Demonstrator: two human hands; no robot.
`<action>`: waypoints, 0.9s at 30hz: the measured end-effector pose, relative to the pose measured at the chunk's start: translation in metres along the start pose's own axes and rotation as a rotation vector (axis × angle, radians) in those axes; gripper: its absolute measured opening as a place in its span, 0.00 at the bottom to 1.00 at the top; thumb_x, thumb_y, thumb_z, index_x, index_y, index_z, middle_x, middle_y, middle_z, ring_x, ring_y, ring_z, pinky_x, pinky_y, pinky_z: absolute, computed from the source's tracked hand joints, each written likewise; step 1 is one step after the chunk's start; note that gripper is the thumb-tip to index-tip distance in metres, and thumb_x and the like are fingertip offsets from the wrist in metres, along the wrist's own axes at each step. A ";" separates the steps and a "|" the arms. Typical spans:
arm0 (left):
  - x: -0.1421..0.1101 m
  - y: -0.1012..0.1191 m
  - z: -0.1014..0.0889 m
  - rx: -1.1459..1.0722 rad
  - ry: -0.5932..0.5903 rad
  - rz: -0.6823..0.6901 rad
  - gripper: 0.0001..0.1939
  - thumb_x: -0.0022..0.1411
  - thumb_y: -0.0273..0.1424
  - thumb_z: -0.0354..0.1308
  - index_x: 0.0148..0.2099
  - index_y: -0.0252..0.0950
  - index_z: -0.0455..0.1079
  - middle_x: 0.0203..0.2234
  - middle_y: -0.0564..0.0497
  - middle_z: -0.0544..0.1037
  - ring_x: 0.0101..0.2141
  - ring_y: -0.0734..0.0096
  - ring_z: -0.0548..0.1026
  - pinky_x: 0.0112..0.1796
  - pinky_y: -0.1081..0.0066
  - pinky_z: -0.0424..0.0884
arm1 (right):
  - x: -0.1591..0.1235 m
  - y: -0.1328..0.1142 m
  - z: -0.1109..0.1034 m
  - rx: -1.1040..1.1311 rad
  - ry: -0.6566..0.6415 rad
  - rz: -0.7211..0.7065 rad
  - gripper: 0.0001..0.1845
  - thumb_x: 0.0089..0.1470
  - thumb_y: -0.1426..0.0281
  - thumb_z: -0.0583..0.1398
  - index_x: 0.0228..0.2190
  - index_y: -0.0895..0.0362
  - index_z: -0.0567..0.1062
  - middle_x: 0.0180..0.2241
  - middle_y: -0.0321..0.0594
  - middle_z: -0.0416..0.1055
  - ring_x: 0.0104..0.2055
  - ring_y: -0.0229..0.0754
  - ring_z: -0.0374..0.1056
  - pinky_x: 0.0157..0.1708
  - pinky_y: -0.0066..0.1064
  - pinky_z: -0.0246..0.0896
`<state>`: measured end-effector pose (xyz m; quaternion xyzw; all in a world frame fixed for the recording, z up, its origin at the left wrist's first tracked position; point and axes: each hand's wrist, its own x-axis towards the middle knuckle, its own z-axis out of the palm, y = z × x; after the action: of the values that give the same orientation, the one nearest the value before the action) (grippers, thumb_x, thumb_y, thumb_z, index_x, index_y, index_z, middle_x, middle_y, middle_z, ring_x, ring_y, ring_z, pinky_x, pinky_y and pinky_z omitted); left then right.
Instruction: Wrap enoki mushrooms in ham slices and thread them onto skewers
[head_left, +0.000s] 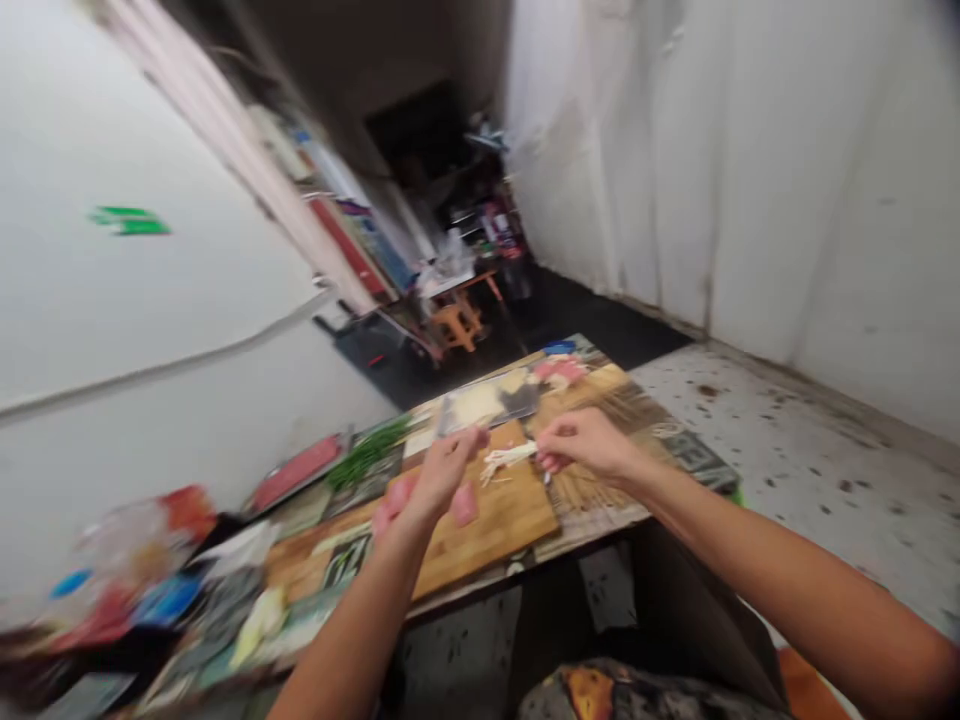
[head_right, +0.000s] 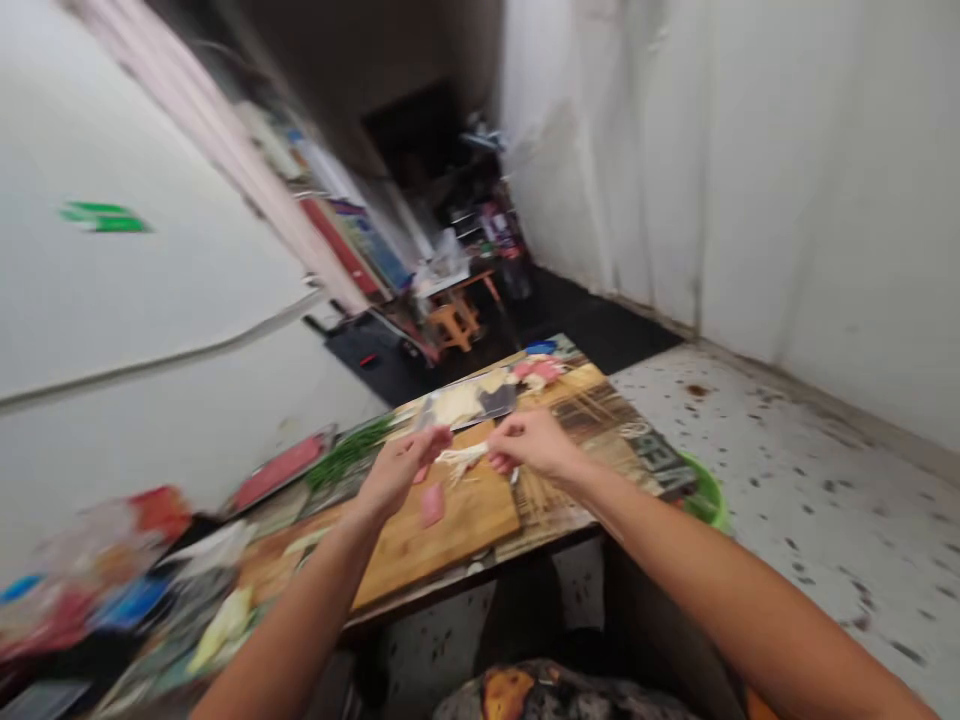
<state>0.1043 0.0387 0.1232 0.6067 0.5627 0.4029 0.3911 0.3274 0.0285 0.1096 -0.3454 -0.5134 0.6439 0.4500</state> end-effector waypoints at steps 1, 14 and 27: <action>-0.007 -0.001 -0.018 0.052 0.057 0.042 0.25 0.61 0.48 0.54 0.43 0.31 0.76 0.42 0.42 0.79 0.47 0.55 0.74 0.51 0.59 0.67 | 0.009 0.006 0.010 0.004 -0.013 0.018 0.15 0.40 0.63 0.69 0.22 0.63 0.74 0.21 0.39 0.73 0.22 0.35 0.69 0.28 0.30 0.70; -0.037 -0.068 -0.082 0.096 -0.132 0.062 0.19 0.52 0.42 0.64 0.41 0.33 0.79 0.28 0.48 0.81 0.28 0.68 0.76 0.33 0.71 0.74 | 0.068 0.059 0.111 -0.208 -0.314 -0.005 0.23 0.41 0.54 0.67 0.27 0.64 0.78 0.23 0.42 0.75 0.26 0.39 0.71 0.31 0.32 0.69; -0.035 -0.160 -0.062 0.335 0.035 0.501 0.10 0.64 0.32 0.54 0.38 0.39 0.78 0.37 0.46 0.81 0.38 0.67 0.78 0.41 0.67 0.74 | 0.096 0.145 0.085 -0.955 -0.403 -0.823 0.15 0.62 0.70 0.52 0.32 0.57 0.79 0.31 0.44 0.75 0.36 0.41 0.70 0.38 0.32 0.65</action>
<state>-0.0133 0.0143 -0.0038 0.7758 0.4607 0.3987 0.1642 0.1839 0.0787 -0.0096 -0.1554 -0.9067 0.1729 0.3520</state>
